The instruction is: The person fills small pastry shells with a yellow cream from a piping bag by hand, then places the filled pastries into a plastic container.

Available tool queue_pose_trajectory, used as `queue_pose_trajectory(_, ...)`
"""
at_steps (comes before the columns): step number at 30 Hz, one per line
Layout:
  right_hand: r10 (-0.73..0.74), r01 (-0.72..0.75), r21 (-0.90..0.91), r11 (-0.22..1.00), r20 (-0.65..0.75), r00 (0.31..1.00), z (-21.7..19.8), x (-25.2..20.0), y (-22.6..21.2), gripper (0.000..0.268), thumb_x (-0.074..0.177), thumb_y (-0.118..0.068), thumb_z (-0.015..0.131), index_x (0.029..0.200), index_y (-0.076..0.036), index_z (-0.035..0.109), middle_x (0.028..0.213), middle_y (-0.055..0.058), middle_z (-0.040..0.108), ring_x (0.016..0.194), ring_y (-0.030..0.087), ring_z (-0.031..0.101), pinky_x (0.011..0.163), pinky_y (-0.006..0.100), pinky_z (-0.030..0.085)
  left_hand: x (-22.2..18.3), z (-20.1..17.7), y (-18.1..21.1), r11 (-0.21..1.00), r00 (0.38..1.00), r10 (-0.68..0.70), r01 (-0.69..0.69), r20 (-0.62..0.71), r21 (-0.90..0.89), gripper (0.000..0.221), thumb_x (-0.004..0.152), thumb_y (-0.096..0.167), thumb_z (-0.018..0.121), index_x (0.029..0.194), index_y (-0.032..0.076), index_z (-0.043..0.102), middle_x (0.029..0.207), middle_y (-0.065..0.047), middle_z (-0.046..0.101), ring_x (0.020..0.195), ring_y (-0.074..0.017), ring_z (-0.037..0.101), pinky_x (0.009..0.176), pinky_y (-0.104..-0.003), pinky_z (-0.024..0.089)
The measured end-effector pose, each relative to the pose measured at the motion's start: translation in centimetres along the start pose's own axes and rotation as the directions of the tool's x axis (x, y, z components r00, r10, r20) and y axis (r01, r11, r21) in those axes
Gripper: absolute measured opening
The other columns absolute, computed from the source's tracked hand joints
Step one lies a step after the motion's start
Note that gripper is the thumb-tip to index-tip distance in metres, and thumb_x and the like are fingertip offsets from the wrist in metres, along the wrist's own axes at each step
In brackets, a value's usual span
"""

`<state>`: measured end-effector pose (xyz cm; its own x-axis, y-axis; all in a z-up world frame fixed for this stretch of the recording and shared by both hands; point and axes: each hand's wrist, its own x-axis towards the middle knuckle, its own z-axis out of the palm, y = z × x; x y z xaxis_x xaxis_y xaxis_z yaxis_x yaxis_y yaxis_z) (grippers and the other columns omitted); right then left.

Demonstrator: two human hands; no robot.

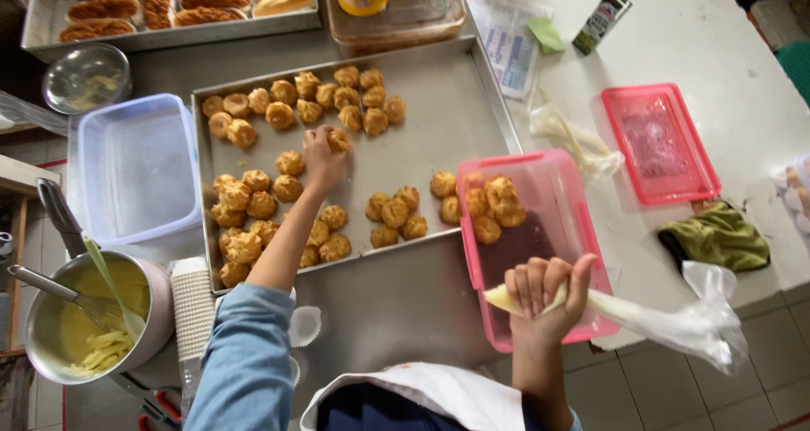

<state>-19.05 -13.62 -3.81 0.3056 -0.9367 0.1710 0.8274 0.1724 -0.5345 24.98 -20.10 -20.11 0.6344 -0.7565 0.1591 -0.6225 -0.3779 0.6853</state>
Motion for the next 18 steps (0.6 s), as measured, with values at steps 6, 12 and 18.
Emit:
queue_pose_trajectory(6,-0.025,0.015,-0.119,0.993,-0.087,0.996,-0.7,0.7,-0.1,0.074,0.118,-0.054,0.026,0.056,-0.015,0.035,0.046,-0.003,0.029,0.037,0.009,0.023,0.043,0.025,0.024,4.7,0.5,-4.3,0.996,0.993,0.081,-0.079,-0.084,0.029,0.093,0.072,0.024,0.095,0.144,0.0,0.042,0.134,-0.023,0.048,0.122,-0.0371,0.049,0.1,-0.048,0.041)
queue_pose_trajectory(12,0.032,-0.045,-0.138,0.989,-0.097,0.995,-0.4,0.7,1.0,0.074,0.118,-0.053,0.027,0.055,-0.015,0.035,0.046,-0.003,0.028,0.037,0.01,0.022,0.044,0.025,0.023,-0.2,-7.7,-4.7,0.773,0.964,-0.095,-0.086,0.249,0.629,0.07,0.076,0.042,0.088,0.132,0.014,0.058,0.127,-0.019,0.057,0.121,-0.036,0.049,0.101,-0.05,0.045)
queue_pose_trajectory(18,0.094,-0.094,-0.093,0.991,-0.007,0.996,1.1,-0.2,2.0,0.073,0.117,-0.051,0.027,0.056,-0.014,0.036,0.046,-0.001,0.029,0.038,0.011,0.024,0.046,0.027,0.025,-1.4,-9.3,-4.8,0.923,0.991,-0.054,0.002,0.126,0.385,0.055,0.087,0.036,0.076,0.134,0.015,0.059,0.122,-0.02,0.062,0.119,-0.038,0.059,0.099,-0.051,0.051)
